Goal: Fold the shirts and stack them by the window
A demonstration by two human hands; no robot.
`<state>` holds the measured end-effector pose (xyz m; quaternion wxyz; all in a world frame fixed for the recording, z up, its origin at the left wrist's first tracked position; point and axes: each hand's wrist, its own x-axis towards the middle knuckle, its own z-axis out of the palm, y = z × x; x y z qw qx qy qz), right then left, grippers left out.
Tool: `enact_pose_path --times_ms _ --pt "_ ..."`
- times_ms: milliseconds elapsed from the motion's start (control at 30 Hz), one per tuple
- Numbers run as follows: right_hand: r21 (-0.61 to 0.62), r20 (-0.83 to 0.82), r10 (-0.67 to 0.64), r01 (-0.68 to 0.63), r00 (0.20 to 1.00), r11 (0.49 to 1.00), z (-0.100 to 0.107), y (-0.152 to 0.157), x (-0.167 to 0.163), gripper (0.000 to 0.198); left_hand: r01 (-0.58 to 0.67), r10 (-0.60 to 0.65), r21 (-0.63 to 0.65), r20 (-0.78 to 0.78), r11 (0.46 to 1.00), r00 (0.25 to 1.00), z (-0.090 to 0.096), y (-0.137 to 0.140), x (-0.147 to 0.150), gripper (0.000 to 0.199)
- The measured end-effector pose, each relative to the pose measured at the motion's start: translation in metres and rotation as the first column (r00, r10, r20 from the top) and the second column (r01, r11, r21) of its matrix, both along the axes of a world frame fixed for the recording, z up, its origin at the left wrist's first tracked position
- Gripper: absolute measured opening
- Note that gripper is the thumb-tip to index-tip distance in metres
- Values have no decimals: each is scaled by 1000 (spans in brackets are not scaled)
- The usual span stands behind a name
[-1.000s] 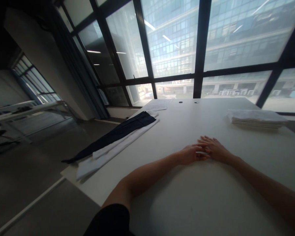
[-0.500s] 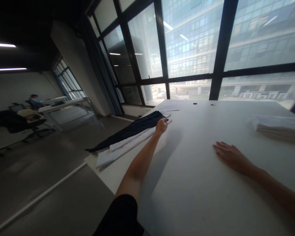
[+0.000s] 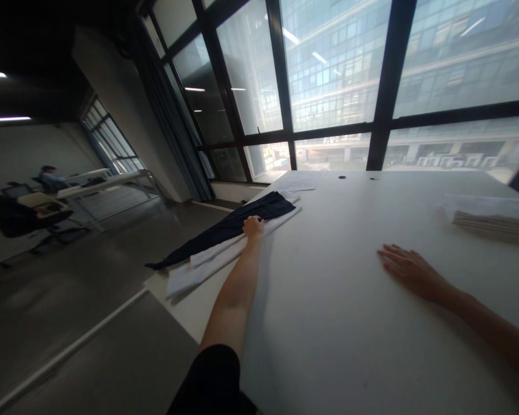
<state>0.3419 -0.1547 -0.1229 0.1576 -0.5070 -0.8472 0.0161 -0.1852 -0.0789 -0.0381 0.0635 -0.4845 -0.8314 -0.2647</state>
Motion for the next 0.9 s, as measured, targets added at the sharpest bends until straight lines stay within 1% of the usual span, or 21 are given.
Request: enact_pose_path --times_ms 133,233,433,500,567,667,767,833,900 --pt "11 4 -8 8 1000 1000 1 -1 -1 58 -10 10 0 -20 1000 1000 2 -1 -3 24" --pt "6 14 -6 6 1000 1000 4 -2 -2 58 -12 14 29 -48 999 999 9 -4 0 27" --pt "-2 -1 -6 6 1000 1000 9 -5 -5 57 17 8 170 -145 985 989 36 -14 20 36" --pt "1 -5 -1 1 1000 1000 9 -6 -5 57 54 -20 185 -180 981 983 44 -18 28 36" --pt "7 -6 3 -3 1000 1000 9 -6 -5 56 108 -68 174 -217 979 974 51 -22 38 37" --pt "2 2 -4 4 1000 1000 11 -7 -6 57 187 -142 144 -278 972 950 60 -24 58 37" --pt "-7 13 -8 8 1000 1000 12 -7 -7 57 284 -228 111 -361 952 904 64 -26 87 35" --pt "-10 16 -8 8 1000 1000 12 -6 -7 57 377 -322 61 -406 924 856 62 -29 113 30" --pt "-12 12 -9 9 1000 1000 12 -6 -7 57 480 -437 -6 -427 877 792 52 -35 144 26"
